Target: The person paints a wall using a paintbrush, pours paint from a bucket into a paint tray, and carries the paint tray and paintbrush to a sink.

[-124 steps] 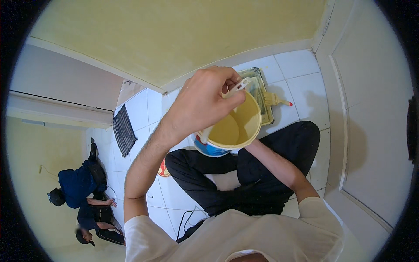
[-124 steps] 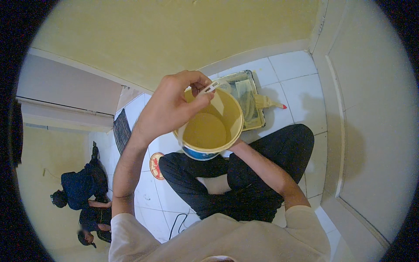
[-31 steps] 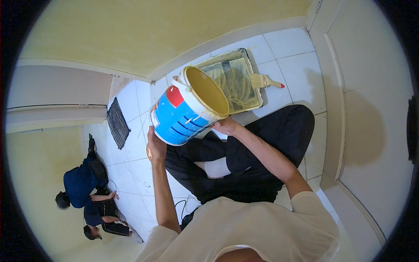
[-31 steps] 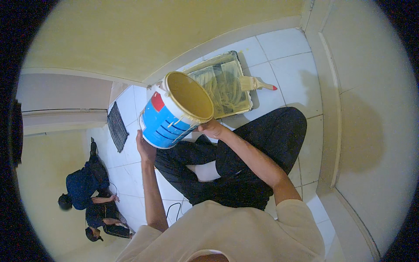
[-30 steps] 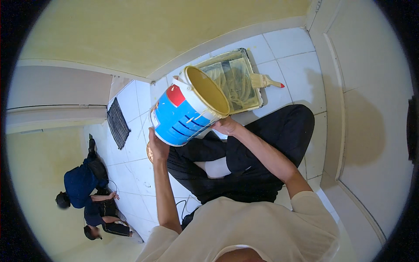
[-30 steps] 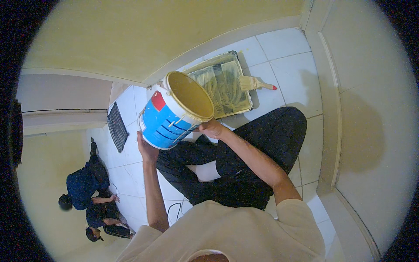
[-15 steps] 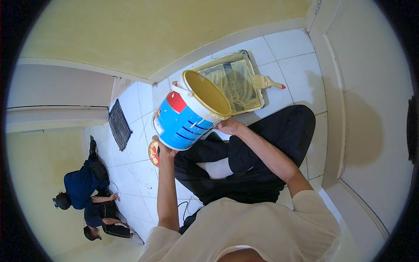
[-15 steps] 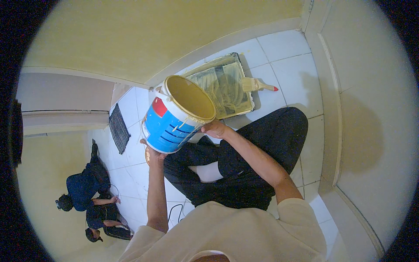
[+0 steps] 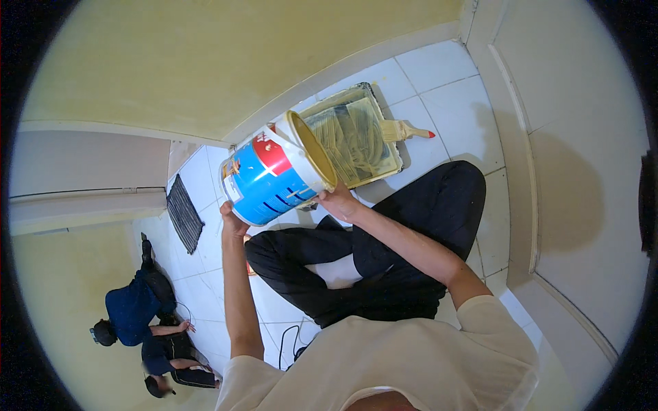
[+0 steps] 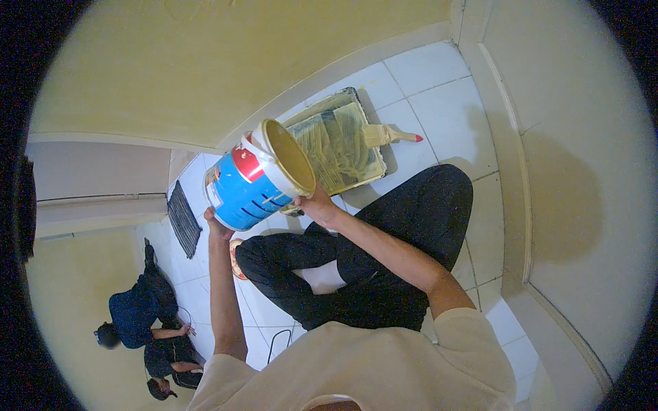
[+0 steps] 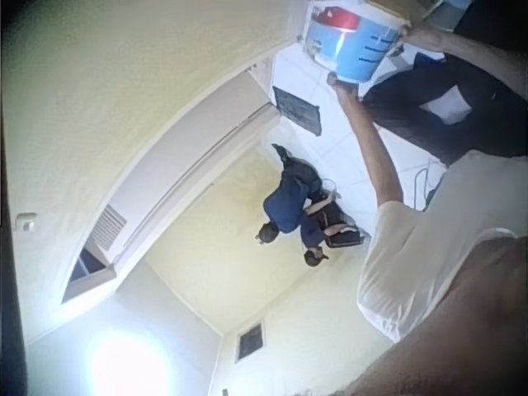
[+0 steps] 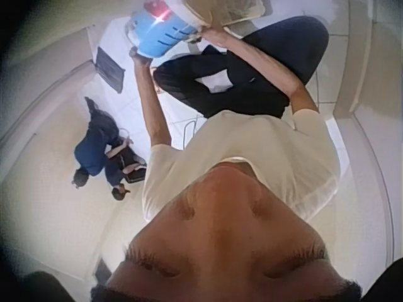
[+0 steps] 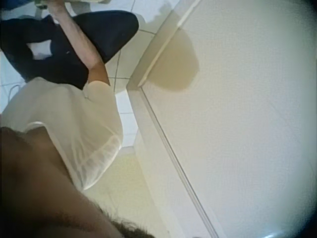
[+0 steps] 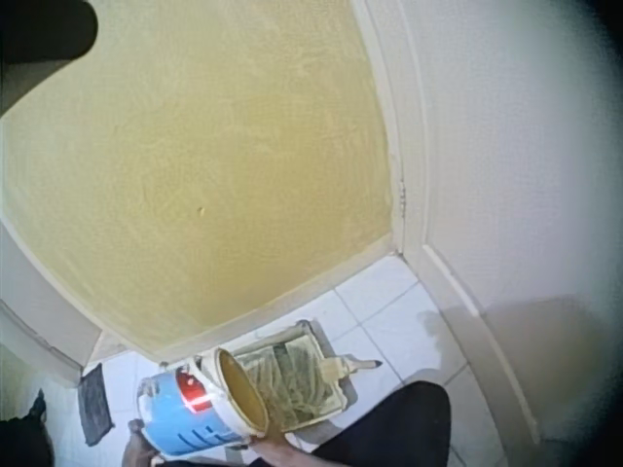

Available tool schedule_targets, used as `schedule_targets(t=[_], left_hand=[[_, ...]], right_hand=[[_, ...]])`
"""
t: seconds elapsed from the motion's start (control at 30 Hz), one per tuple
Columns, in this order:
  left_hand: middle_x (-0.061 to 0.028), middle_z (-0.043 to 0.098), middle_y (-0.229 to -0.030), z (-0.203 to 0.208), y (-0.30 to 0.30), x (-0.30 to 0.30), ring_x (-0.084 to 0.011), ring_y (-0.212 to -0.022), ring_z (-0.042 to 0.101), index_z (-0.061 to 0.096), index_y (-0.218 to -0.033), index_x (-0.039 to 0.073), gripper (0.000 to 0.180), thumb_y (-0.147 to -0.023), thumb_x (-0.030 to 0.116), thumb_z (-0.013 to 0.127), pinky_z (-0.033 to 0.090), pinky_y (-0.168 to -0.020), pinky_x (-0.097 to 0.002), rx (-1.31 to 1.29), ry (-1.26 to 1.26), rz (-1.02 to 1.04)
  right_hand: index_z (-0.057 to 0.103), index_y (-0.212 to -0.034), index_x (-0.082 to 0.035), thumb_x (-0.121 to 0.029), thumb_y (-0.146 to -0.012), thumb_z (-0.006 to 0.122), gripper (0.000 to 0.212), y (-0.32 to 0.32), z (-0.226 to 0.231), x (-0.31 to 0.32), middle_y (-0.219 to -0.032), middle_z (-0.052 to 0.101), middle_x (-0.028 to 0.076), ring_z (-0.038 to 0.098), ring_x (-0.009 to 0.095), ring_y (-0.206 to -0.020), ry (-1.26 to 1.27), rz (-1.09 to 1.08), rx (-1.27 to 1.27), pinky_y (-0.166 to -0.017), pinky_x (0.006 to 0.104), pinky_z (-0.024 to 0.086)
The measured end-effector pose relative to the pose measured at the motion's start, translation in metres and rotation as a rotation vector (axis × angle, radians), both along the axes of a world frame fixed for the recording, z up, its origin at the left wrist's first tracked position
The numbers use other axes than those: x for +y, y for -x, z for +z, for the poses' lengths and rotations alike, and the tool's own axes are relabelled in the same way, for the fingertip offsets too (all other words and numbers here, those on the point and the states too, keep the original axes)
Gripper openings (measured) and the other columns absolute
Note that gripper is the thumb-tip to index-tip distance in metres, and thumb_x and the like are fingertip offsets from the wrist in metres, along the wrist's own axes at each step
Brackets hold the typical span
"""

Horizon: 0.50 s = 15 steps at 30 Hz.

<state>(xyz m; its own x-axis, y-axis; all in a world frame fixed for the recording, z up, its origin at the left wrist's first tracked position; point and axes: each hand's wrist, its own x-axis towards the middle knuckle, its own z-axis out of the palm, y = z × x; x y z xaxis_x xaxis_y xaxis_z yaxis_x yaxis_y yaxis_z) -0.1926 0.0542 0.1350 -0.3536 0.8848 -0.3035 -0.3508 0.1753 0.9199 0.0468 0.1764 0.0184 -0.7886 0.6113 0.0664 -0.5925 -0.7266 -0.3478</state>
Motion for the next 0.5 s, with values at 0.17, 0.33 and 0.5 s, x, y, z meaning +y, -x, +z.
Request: schedule_targets(t=[0.17, 0.33, 0.5], left_hand=[[-0.0161, 0.051, -0.133, 0.011, 0.018, 0.019, -0.0317, -0.12, 0.051, 0.035, -0.141, 0.001, 0.117, -0.055, 0.067, 0.078, 0.045, -0.099, -0.0463, 0.058, 0.109, -0.103], [-0.0137, 0.05, -0.134, 0.018, 0.029, 0.045, -0.0297, -0.121, 0.05, 0.035, -0.141, 0.0, 0.116, -0.055, 0.066, 0.079, 0.044, -0.1, -0.0447, 0.091, 0.125, -0.17], [-0.012, 0.049, -0.135, 0.029, 0.038, 0.056, -0.0291, -0.122, 0.049, 0.035, -0.141, 0.0, 0.116, -0.055, 0.062, 0.082, 0.044, -0.101, -0.0447, 0.142, 0.076, -0.216]], right_hand=[[0.034, -0.142, -0.012, -0.028, -0.074, 0.082, 0.084, -0.007, 0.015, 0.003, -0.136, 0.047, 0.004, 0.044, 0.019, -0.126, 0.017, -0.045, 0.112, -0.107, 0.04, 0.036], [0.036, -0.14, -0.013, -0.031, -0.073, 0.082, 0.083, -0.008, 0.01, 0.013, -0.136, 0.048, 0.003, 0.044, 0.02, -0.127, 0.037, -0.071, 0.088, -0.107, 0.0429, 0.036], [0.035, -0.14, -0.012, -0.032, -0.073, 0.082, 0.084, -0.008, 0.012, 0.02, -0.136, 0.048, 0.003, 0.045, 0.021, -0.126, 0.021, -0.096, 0.107, -0.106, 0.0446, 0.037]])
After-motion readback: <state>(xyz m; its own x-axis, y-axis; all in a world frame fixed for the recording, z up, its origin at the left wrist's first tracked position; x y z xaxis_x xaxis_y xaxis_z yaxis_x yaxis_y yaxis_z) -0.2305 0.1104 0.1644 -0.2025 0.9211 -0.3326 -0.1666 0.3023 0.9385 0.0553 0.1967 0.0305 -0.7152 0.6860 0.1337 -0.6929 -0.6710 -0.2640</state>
